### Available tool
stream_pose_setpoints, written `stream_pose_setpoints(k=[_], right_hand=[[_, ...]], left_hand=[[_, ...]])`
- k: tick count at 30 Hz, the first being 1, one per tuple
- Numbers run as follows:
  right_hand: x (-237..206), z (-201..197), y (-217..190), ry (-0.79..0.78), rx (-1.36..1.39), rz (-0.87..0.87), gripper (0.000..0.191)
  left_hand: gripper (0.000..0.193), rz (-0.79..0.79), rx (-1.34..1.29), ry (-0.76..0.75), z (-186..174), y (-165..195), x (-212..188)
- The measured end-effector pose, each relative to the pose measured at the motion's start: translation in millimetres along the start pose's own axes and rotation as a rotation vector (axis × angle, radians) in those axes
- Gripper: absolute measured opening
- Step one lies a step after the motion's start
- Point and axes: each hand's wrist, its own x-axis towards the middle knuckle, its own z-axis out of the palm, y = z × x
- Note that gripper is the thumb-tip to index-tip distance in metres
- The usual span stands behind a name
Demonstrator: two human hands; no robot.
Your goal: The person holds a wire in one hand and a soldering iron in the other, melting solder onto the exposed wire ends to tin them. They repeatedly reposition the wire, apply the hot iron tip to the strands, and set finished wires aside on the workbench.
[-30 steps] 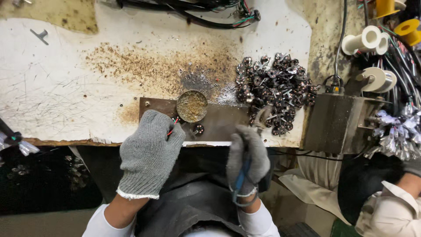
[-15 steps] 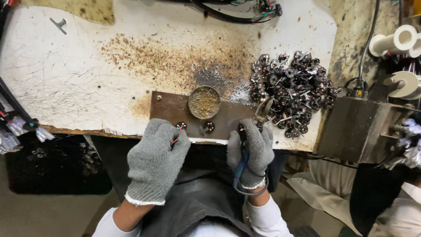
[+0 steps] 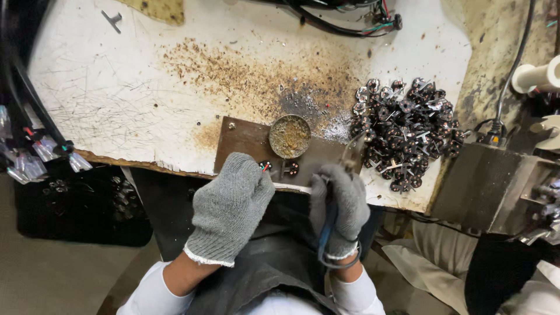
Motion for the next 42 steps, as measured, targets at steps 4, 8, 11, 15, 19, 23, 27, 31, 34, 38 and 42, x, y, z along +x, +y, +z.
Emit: stream_pose_setpoints(k=[4,8,11,15,19,23,27,31,34,38,42], right_hand=[[1.8,-0.2,7.3,-0.004,-0.022,0.079,0.032],[2.7,3.8,9.5,0.006,-0.05,-0.015,0.026],[1.1,5.6,10.9,0.029,-0.031,0.001,0.025],[-1.7,7.9,14.7,0.029,-0.063,-0.002,0.023],[-3.4,9.5,18.0,0.038,-0.069,-0.026,0.022],[-5.4,10.4,18.8,0.04,-0.113,-0.01,0.022],[-7.8,11.9,20.4,0.036,-0.139,0.004,0.021],[-10.0,13.0,24.1,0.043,-0.127,-0.024,0.02],[-11.1,13.5,26.5,0.056,-0.104,-0.052,0.02],[-12.3,14.5,27.5,0.067,-0.113,-0.061,0.019],[-13.7,13.9,26.9,0.055,-0.124,-0.037,0.019]], left_hand=[[0.015,0.063,-0.039,0.021,0.0,0.8,1.4],[0.015,0.066,-0.055,-0.021,-5.7,2.7,5.1],[0.015,0.048,-0.053,-0.043,-9.6,3.8,9.7],[0.014,0.042,-0.044,-0.075,-9.2,6.6,14.7],[0.015,0.042,0.001,-0.067,-4.2,11.5,18.6],[0.017,0.022,0.045,-0.128,-1.0,13.5,22.1],[0.019,0.04,0.026,-0.127,0.4,13.8,23.4],[0.018,0.023,0.023,-0.113,-0.8,15.7,22.7],[0.018,0.025,0.018,-0.104,-3.0,18.0,22.8],[0.016,0.014,0.013,-0.105,-5.7,21.0,22.1],[0.018,-0.001,0.004,-0.124,-6.8,21.1,19.5]])
